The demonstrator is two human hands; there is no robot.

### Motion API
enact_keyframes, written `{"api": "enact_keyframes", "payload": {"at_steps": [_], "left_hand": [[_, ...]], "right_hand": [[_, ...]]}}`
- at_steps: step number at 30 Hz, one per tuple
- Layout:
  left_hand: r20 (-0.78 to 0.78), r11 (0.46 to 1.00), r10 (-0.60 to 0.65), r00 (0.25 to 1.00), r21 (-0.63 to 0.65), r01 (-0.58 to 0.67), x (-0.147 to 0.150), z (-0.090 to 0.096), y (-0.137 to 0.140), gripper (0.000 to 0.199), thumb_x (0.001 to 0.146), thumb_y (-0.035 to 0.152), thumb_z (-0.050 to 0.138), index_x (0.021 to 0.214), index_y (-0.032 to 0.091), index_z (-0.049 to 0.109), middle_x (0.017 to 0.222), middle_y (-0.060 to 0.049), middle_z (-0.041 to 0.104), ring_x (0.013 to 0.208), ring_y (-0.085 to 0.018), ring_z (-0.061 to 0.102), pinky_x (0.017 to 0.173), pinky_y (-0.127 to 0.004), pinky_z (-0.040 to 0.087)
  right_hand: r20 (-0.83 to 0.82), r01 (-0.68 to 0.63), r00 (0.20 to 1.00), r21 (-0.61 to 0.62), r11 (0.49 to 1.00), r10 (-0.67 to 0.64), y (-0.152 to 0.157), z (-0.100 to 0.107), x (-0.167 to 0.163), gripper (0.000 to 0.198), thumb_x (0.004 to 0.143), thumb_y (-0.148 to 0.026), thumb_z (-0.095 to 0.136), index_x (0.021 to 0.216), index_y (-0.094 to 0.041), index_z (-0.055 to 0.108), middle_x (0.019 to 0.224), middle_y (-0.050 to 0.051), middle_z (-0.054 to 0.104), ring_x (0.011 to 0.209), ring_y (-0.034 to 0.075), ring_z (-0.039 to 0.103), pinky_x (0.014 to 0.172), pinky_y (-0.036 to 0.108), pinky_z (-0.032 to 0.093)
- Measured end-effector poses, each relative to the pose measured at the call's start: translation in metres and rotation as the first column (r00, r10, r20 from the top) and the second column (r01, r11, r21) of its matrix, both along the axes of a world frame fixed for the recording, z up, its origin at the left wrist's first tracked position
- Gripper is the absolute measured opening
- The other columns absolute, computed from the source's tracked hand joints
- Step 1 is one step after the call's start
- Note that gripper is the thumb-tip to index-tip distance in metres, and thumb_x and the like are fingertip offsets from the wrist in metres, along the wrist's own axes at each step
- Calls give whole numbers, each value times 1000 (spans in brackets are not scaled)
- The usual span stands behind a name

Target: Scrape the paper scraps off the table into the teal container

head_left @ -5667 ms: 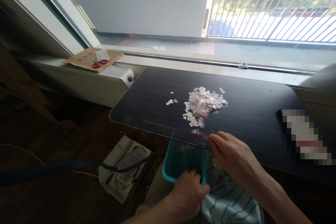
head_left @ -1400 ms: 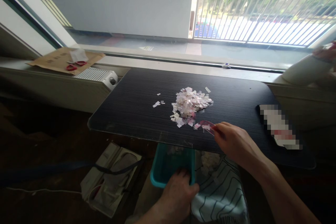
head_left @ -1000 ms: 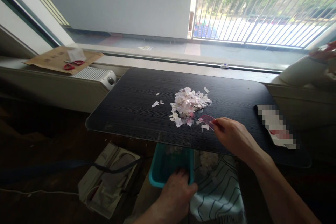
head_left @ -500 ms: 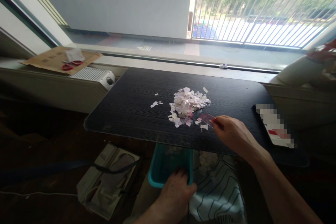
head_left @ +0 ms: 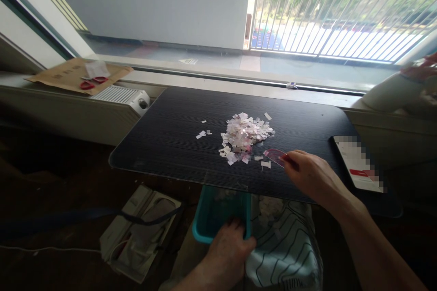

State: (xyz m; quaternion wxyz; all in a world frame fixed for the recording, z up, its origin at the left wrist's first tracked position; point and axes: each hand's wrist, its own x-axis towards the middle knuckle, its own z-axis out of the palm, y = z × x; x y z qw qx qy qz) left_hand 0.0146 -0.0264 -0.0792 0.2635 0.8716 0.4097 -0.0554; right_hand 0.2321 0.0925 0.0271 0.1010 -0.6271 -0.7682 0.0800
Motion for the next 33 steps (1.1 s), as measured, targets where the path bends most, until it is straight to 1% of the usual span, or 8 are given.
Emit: {"api": "enact_keyframes", "payload": {"at_steps": [3,6,9,15,19,24,27,33], "left_hand": [[-5,1000,-2,1000,-1,2,0,1,0,17,75,14,59,90,21,64,94,-10,59,96,-27,52,83,-38,45],[-2,1000,5,1000,-6,-5,0,3,1,16,76,14,59,90,20,64,94,-10,59,96,-27,52,82,-38,45],[2,1000,0,1000,-13,0,0,4,1,15,76,15,60,89,20,64,92,-10,58,95,-27,52,82,-38,45],[-1,1000,1,1000,-11,-1,0,3,0,16,75,13,61,90,20,64,92,-10,58,95,-27,51,83,-39,44],[7,1000,10,1000,-2,-10,-1,0,-2,15,77,14,60,90,20,64,93,-10,58,96,-27,51,84,-39,43],[10,1000,0,1000,11,0,-1,-1,-1,16,74,14,61,89,20,63,92,-9,57,94,-27,50,81,-37,44],[7,1000,-3,1000,4,3,-1,1,0,16,74,13,61,89,20,63,91,-9,57,93,-27,51,80,-37,44],[1,1000,3,1000,-23,-3,-1,1,-1,18,76,12,60,92,20,63,96,-10,58,99,-28,50,85,-39,43]], "right_hand": [[-41,-32,999,-42,999,30,-1,1,-2,19,87,-21,48,73,-20,62,75,2,64,65,15,57,60,27,32],[12,1,1000,-66,998,0,-4,2,-2,20,86,-19,48,79,-20,66,79,4,67,71,18,61,63,28,35],[68,53,996,-62,997,-48,-9,3,1,20,87,-21,48,81,-20,67,79,4,68,70,19,61,63,28,35],[71,72,995,-64,995,-67,-11,3,7,20,88,-23,48,77,-20,64,76,3,66,67,17,60,60,28,34],[56,97,994,-50,994,-94,-11,1,10,19,87,-24,47,81,-20,65,79,3,67,70,18,61,61,28,35],[21,19,1000,-56,998,-17,-10,1,-2,20,87,-22,47,74,-20,63,73,3,64,65,17,58,61,28,34],[-56,-29,998,-85,996,24,-9,2,-7,20,88,-22,47,79,-20,65,76,2,65,69,16,60,63,27,35],[29,80,997,-59,995,-78,-10,2,7,19,86,-24,48,76,-21,64,74,3,66,65,18,60,58,28,34]]}}
